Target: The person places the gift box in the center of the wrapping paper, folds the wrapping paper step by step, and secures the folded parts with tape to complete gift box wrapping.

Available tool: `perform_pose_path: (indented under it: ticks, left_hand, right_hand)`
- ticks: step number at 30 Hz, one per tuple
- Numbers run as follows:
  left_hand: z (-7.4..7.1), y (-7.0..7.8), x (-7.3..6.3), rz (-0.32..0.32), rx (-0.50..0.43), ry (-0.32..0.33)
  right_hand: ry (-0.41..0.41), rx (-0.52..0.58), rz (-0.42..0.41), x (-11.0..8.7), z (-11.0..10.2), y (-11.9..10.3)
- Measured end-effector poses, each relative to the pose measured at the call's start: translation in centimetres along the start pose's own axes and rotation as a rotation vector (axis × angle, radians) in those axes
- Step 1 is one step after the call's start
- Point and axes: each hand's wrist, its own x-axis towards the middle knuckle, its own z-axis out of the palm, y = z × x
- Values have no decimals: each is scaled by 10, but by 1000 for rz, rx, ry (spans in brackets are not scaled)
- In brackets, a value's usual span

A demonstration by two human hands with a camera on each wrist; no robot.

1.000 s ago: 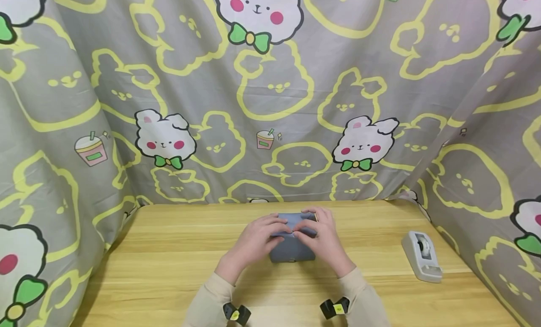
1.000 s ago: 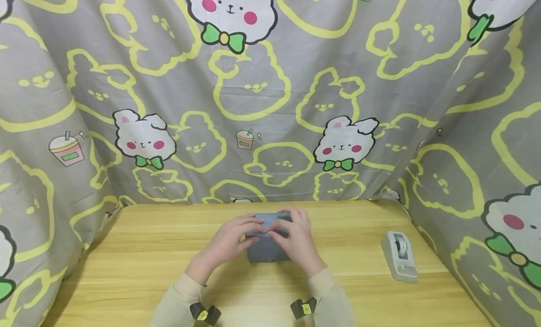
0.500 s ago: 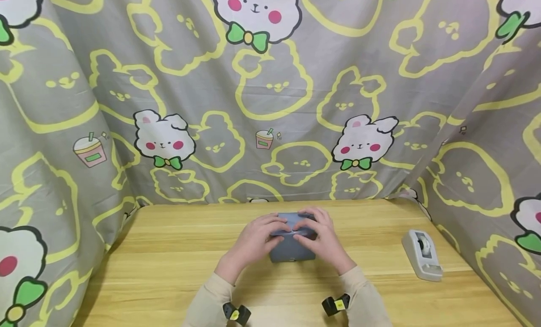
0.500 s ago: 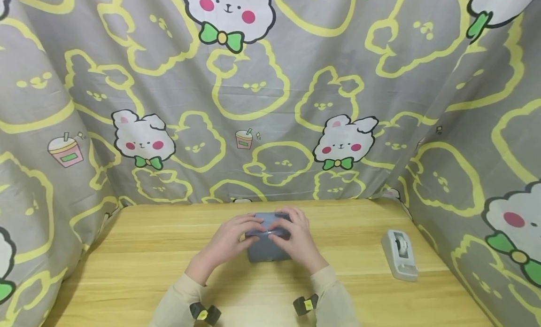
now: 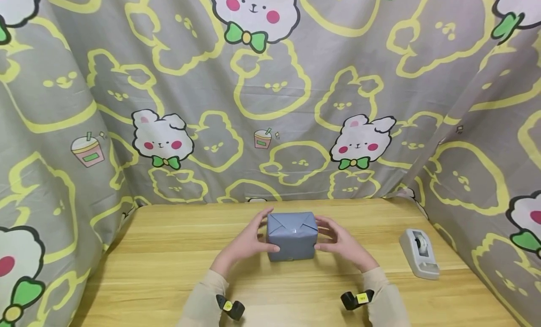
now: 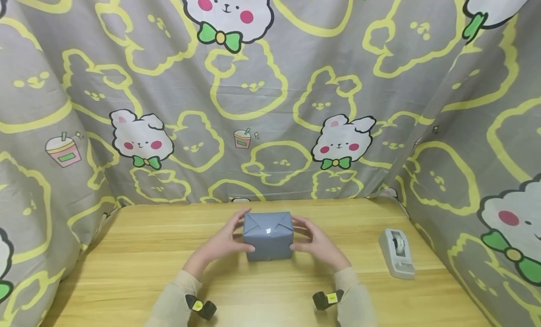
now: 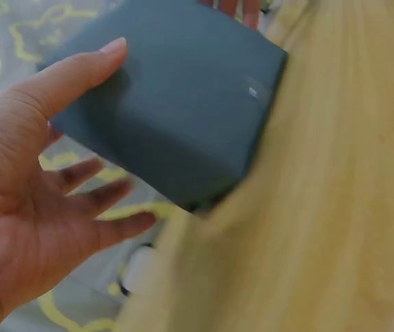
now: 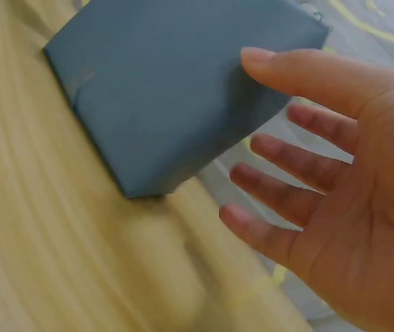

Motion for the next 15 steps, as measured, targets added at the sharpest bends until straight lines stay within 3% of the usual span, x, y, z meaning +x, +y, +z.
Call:
perform_pose_path:
  ticks: [4, 10, 15]
  left_hand:
    - [1, -10, 1, -88, -169, -37]
    - [4, -7, 2, -195, -252, 84]
    - [10, -7, 5, -316, -329, 133]
  right_hand:
    - [-18, 34, 55, 1, 2, 3]
    - [72, 37, 162, 2, 8, -8]
    - [139, 62, 249, 6, 15, -12]
